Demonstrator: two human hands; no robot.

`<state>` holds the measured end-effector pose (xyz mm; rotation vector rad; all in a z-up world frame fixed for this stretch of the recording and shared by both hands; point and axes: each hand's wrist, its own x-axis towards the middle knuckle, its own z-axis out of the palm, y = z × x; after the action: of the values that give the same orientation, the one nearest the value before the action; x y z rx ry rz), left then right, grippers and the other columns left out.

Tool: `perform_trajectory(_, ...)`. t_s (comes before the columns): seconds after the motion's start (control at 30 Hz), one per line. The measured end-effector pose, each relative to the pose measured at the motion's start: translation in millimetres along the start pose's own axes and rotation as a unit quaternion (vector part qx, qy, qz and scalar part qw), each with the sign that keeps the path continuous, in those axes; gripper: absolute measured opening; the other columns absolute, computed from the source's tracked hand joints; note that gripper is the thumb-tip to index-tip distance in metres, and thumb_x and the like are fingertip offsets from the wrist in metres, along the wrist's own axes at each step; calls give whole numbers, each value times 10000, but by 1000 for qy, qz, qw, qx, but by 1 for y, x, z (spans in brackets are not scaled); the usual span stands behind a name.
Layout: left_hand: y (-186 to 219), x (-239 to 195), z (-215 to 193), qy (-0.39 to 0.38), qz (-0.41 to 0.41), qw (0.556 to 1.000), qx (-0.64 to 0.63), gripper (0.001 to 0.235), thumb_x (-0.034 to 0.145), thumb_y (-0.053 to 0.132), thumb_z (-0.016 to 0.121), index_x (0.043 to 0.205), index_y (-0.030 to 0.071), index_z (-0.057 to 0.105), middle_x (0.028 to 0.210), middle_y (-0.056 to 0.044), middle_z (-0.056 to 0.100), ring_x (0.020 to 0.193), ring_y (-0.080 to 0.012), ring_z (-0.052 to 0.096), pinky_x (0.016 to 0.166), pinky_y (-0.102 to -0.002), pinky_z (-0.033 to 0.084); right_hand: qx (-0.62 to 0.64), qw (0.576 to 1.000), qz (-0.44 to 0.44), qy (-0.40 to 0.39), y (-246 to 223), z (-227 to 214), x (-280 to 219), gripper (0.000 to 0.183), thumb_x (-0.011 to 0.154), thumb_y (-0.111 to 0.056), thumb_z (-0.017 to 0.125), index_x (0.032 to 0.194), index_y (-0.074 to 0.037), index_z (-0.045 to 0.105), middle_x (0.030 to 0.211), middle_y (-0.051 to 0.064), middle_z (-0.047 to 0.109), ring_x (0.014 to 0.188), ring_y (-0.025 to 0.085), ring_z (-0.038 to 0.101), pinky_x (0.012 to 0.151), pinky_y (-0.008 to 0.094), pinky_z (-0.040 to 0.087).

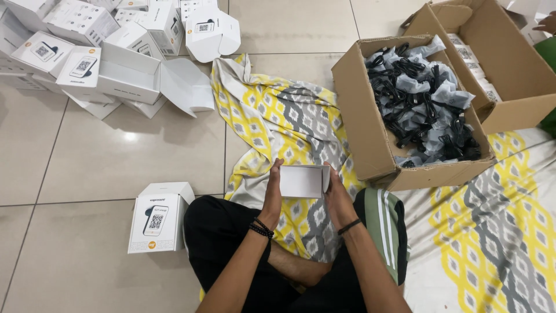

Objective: The person sits on the floor and repeatedly packs small white boxes. They open each box, place a small wrapped item inside from a nearby cardboard box, close the box, and set it aside. The process is repeated for multiple boxes.

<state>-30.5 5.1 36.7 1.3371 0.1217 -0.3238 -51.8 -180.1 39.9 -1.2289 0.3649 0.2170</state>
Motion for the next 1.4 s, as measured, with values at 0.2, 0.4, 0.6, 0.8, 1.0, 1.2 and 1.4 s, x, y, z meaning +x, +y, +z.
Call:
perform_trajectory(0.2, 4, -2, 2, 20, -13, 999, 24, 825, 952, 711, 247, 1567, 171, 350, 1700, -49, 240, 1572, -220, 166, 1225, -399, 152, 14, 999, -2, 47, 7, 9, -5, 727, 1023, -559, 337, 1600, -120, 290, 1627, 84, 372, 1493, 209, 343, 1221, 372, 248)
perform_trajectory(0.4, -43, 14, -11, 14, 60, 997, 38, 632, 989, 372, 387, 1556, 93, 354, 1689, -132, 276, 1567, -280, 238, 1236, -396, 213, -36, 986, -136, 86, 90, -28, 52, 610, 985, -209, 555, 1548, -42, 392, 1494, 173, 470, 1349, 227, 457, 1152, 388, 347)
perform_trajectory(0.6, -24, -11, 21, 16, 105, 981, 160, 849, 847, 46, 448, 1635, 96, 134, 1674, -185, 244, 1522, -327, 299, 1212, -384, 276, -9, 994, 54, 90, -8, 1, -4, 824, 868, -79, 493, 1613, -296, 214, 1443, 46, 485, 1229, 215, 510, 963, 384, 466)
perform_trajectory(0.8, 33, -36, 144, -118, 367, 886, 257, 817, 841, -12, 540, 1613, 47, 279, 1674, -209, 330, 1579, -382, 329, 1284, -417, 307, 147, 944, -265, 127, -86, -105, -94, 412, 963, -60, 649, 1334, -133, 487, 1267, 68, 580, 1149, 198, 594, 931, 349, 558)
perform_trajectory(1.0, -14, 34, 350, -317, 392, 847, 168, 852, 861, 111, 613, 1616, 7, 233, 1650, -237, 345, 1538, -383, 367, 1266, -421, 318, 24, 807, -450, 381, -111, -274, -97, 419, 1005, -30, 736, 1318, -140, 481, 1242, 60, 507, 1157, 176, 523, 1004, 344, 505)
perform_trajectory(1.2, -21, 84, 436, -416, 341, 793, 287, 761, 928, 165, 613, 1584, 7, 260, 1623, -239, 354, 1481, -391, 382, 1209, -419, 329, -157, 762, -422, 465, -125, -478, -32, 461, 1060, -101, 626, 1490, -105, 458, 1499, 114, 495, 1407, 272, 444, 1180, 393, 356)
perform_trajectory(1.4, 15, 21, 258, -344, 389, 807, 280, 589, 964, 131, 597, 1528, 48, 445, 1585, -182, 457, 1480, -387, 427, 1216, -465, 349, -255, 817, -299, 423, -138, -350, -24, 383, 985, -115, 582, 1361, -71, 637, 1400, 73, 634, 1308, 198, 574, 1104, 339, 442)
